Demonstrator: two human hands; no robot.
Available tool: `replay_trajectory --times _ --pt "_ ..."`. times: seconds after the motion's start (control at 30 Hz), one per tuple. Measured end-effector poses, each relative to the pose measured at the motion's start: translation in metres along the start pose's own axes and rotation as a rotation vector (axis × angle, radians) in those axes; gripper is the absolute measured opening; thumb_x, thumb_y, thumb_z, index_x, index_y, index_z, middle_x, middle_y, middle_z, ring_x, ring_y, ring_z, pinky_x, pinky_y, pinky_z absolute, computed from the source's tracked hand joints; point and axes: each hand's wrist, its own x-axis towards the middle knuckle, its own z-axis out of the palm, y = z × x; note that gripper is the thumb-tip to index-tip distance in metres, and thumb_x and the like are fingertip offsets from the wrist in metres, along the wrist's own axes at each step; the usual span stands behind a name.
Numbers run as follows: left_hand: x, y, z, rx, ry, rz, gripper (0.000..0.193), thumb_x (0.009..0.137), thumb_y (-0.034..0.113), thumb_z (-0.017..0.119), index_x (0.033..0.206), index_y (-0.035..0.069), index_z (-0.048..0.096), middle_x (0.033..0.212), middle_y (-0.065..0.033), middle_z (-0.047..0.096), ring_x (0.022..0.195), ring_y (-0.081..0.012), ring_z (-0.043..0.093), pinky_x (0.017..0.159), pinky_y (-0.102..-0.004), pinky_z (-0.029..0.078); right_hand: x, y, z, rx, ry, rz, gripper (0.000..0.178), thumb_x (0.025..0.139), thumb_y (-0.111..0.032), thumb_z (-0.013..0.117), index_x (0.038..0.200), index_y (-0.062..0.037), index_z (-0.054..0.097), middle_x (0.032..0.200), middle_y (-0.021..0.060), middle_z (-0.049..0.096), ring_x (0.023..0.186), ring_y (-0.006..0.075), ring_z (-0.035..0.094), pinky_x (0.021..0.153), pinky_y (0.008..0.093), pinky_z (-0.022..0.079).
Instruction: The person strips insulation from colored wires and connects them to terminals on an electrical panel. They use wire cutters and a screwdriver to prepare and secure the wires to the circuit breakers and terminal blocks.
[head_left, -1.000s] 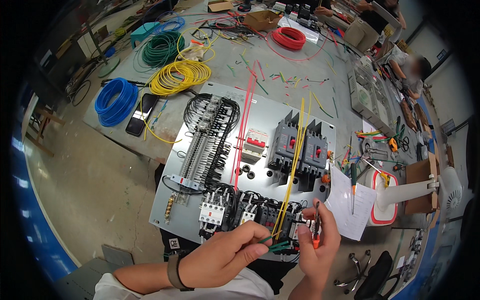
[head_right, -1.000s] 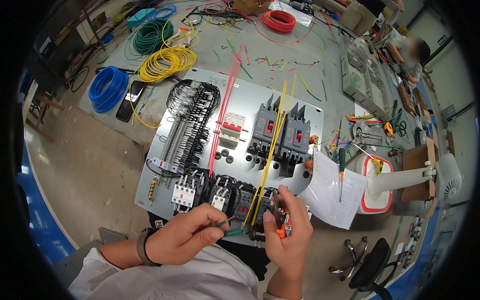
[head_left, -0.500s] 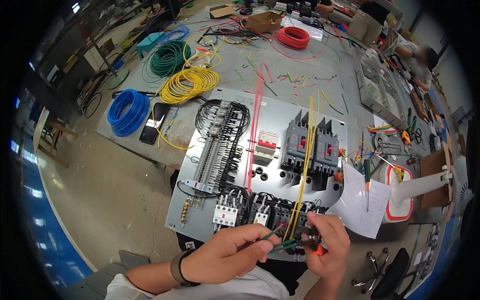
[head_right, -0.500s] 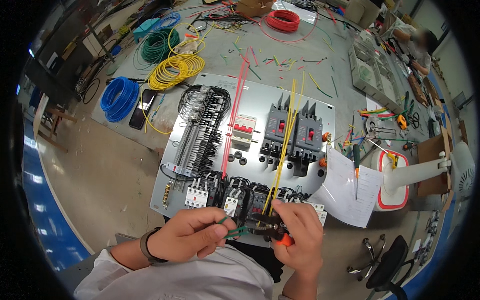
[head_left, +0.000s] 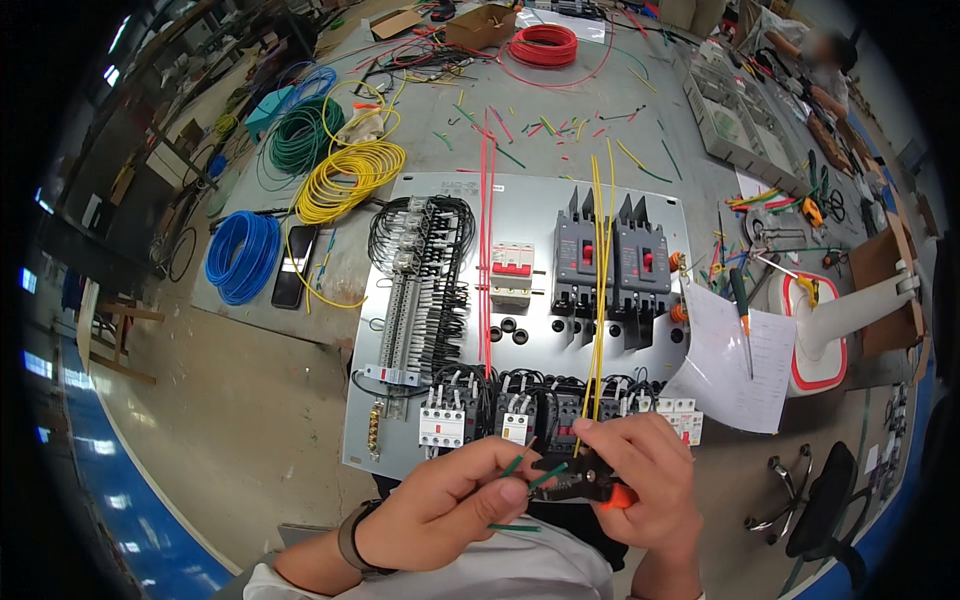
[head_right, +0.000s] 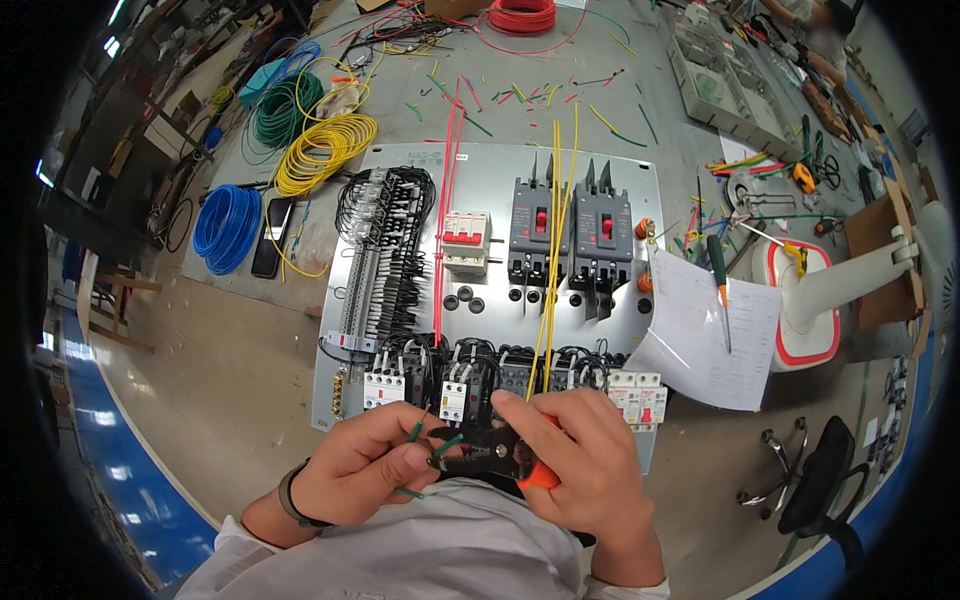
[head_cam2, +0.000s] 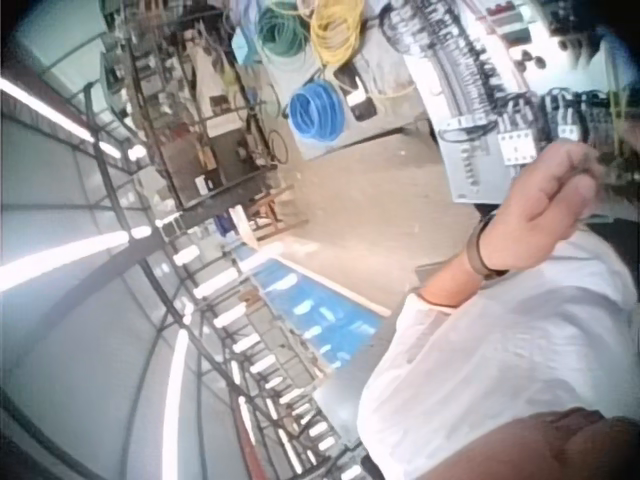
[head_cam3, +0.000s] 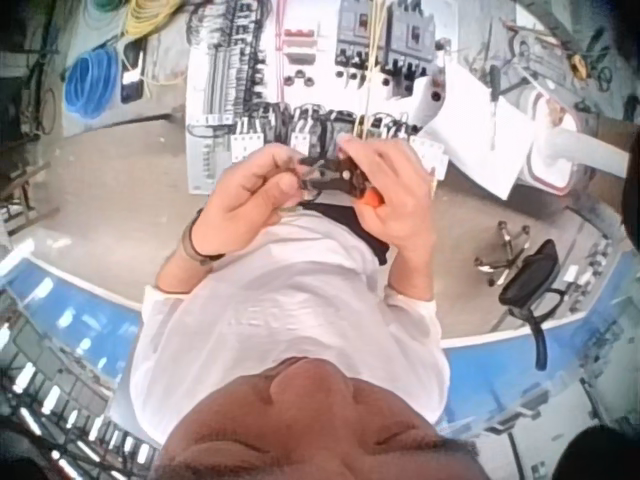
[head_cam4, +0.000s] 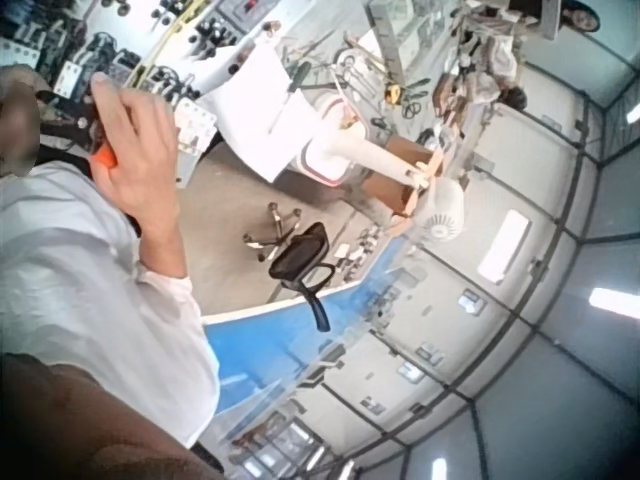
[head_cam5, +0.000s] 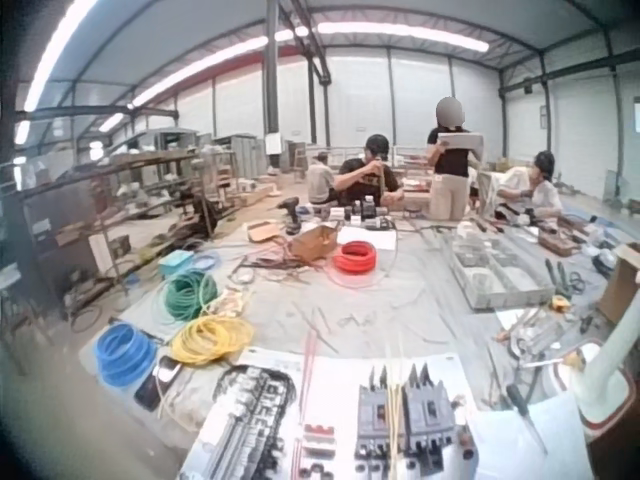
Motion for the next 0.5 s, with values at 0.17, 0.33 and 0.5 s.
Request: replay_trajectory --times 0.17,0.33,0.5 --pt "-0.0014 -0.0028 -0.0014 -0.021 0.012 0.013 0.030 0.114 0.021 0.055 0.135 0.000 0.059 0.091 -0.0007 0.063 0.074 -0.0033 0.052 0.060 -0.0205 0.041 0.0027 0.0002 0.0019 0.047 -0.020 0.010 0.069 0.063 -0.005 0.074 0.132 -0.0076 0.074 0.097 0.0089 0.066 0.080 0.0284 0.063 0.071 0.0400 0.051" --pt "0.0009 -0.0040 -0.0023 0.011 -0.007 0.053 0.029 0.114 0.019 0.055 0.132 -0.003 0.059 0.087 -0.0018 0.063 0.073 -0.0048 0.051 0.063 -0.0216 0.042 0.0022 -0.0019 0.0006 0.042 -0.043 0.026 0.070 0.063 -0.005 0.076 0.133 -0.0085 0.073 0.098 0.0083 0.066 0.081 0.0278 0.063 0.072 0.0393 0.052" --pt "0.0020 -0.0057 -0.0009 -0.014 -0.003 0.060 0.029 0.114 0.018 0.055 0.132 -0.004 0.060 0.088 -0.0013 0.063 0.073 -0.0045 0.051 0.064 -0.0216 0.042 0.0032 -0.0010 0.0018 0.077 -0.061 0.040 0.070 0.063 -0.005 0.076 0.133 -0.0087 0.073 0.099 0.0082 0.067 0.083 0.0282 0.065 0.073 0.0396 0.053"
